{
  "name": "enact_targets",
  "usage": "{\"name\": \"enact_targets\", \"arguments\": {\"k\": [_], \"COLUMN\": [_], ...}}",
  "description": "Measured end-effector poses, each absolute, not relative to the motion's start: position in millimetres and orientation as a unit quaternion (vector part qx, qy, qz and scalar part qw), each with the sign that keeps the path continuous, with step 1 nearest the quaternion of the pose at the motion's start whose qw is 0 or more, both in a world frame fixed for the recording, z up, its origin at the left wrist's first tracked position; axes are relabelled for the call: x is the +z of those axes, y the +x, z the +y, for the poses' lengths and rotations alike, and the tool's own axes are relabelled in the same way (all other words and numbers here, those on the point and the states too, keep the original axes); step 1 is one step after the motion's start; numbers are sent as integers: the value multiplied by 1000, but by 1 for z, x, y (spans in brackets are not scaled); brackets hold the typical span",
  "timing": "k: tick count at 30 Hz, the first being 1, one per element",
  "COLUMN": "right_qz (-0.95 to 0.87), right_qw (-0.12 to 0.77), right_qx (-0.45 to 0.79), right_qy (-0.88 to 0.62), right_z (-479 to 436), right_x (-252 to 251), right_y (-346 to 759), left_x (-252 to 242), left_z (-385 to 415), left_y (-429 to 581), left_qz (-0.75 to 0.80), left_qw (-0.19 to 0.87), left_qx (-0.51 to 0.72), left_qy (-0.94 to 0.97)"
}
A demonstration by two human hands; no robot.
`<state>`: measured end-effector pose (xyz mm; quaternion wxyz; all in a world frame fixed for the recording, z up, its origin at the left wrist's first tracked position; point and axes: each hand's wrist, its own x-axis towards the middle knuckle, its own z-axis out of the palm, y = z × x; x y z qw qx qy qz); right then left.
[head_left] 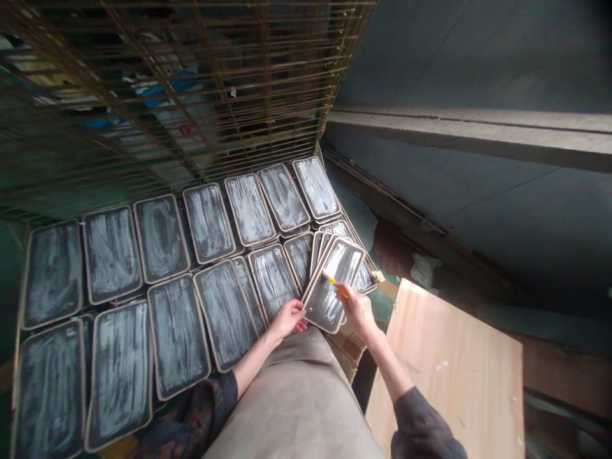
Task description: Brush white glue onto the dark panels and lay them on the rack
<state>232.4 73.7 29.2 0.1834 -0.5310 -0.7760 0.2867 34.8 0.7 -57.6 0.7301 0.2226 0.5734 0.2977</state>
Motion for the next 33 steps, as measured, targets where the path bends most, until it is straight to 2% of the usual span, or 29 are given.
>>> {"name": "enact_targets", "arguments": {"k": [8,14,18,23,28,33], "right_qz": [-707,-615,-635,-689,-730,-758], "right_qw": [161,219,275,291,245,179], "right_qx": [439,499,404,242,169,198], "right_qy": [-530,-570,-598,-618,-615,-595], "right_z": [-16,9,70,131,144,99], "right_x": [50,43,29,21,17,22], "right_y": [226,249,268,276,267,263], "left_x": [-55,-54,-55,-55,-57,-57], "left_z": [2,3,4,3,3,2], "left_y": [33,34,35,36,36,37], "left_qz": [575,585,587,586,587,579], "left_qw": [725,722,723,725,727,731], "left_qx": [287,276,275,280,286,301], "left_qy": [249,247,237,229,215,202]}}
